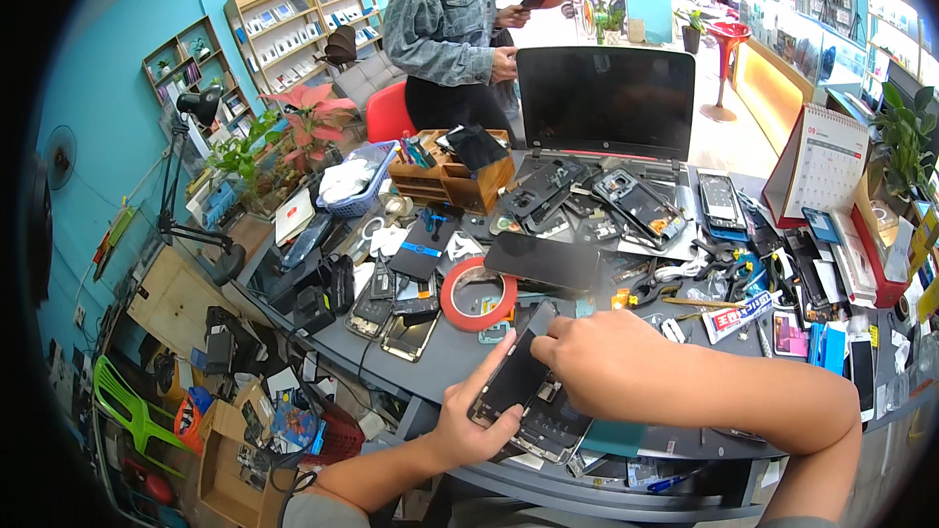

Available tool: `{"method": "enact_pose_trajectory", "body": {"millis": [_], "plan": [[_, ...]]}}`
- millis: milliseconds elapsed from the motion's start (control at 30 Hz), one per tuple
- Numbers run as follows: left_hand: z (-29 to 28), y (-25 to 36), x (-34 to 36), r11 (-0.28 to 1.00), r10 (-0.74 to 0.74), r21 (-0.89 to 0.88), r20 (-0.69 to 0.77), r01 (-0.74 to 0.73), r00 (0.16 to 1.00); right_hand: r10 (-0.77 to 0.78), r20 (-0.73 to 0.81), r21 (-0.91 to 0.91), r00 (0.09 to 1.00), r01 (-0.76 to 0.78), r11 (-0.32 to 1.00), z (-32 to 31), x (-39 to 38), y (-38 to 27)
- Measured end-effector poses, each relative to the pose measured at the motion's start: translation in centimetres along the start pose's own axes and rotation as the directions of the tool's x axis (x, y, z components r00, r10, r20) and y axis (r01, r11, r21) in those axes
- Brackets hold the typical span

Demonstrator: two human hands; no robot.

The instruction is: The person disassembles a smartphone by removing screws from the bottom edge and prying open the casing. They then use a screwdriver to remove internal screws securing a metal bracket before detaching the bracket from the device.

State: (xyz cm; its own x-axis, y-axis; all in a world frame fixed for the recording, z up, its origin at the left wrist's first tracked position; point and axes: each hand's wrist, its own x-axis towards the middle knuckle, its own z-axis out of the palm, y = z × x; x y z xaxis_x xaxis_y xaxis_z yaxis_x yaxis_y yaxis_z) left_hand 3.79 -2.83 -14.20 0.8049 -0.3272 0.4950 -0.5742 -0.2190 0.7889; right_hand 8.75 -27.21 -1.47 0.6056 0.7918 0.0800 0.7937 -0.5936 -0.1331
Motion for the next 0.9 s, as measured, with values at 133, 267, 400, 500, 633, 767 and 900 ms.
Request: {"method": "enact_pose_trajectory", "body": {"millis": [133, 267, 400, 500, 633, 767, 900], "plan": [[-0.1, 0.1, 0.2, 1.000, 0.023, 0.008, -0.007, -0.023, 1.000, 0.067, 0.077, -0.012, 0.995, -0.066, 0.998, -0.1, -0.5, -0.1], [-0.2, -0.4, 0.4, 1.000, -0.010, -0.020, 0.041, 0.011, 0.999, 0.071, -0.067, 0.068, 0.995, -0.066, 0.995, 0.7, -1.2, 0.1], [-0.4, -0.5, 0.5, 0.999, -0.009, -0.039, 0.061, 0.012, 0.998, 0.163, 0.016, 0.149, 0.987, -0.163, 0.975, 0.5, -2.1, -0.4], [-0.2, -1.0, 0.2, 0.997, 0.043, -0.060, 0.034, -0.041, 0.999, 0.159, -0.094, 0.181, 0.983, -0.140, 0.974, 0.8, -3.2, -0.5], [0.0, -1.3, 0.3, 0.996, 0.067, -0.060, 0.040, -0.065, 0.997, 0.160, -0.253, 0.226, 0.954, -0.103, 0.969, 1.5, -5.7, -1.1], [-0.2, -1.2, 0.2, 0.997, 0.058, -0.046, 0.015, -0.057, 0.998, 0.171, -0.269, 0.317, 0.948, -0.080, 0.945, 1.7, -7.9, -2.4], [0.0, -1.0, 0.4, 0.997, 0.080, -0.018, -0.024, -0.080, 0.997, 0.181, -0.203, 0.392, 0.962, -0.090, 0.915, 3.0, -9.7, -3.6]]}}
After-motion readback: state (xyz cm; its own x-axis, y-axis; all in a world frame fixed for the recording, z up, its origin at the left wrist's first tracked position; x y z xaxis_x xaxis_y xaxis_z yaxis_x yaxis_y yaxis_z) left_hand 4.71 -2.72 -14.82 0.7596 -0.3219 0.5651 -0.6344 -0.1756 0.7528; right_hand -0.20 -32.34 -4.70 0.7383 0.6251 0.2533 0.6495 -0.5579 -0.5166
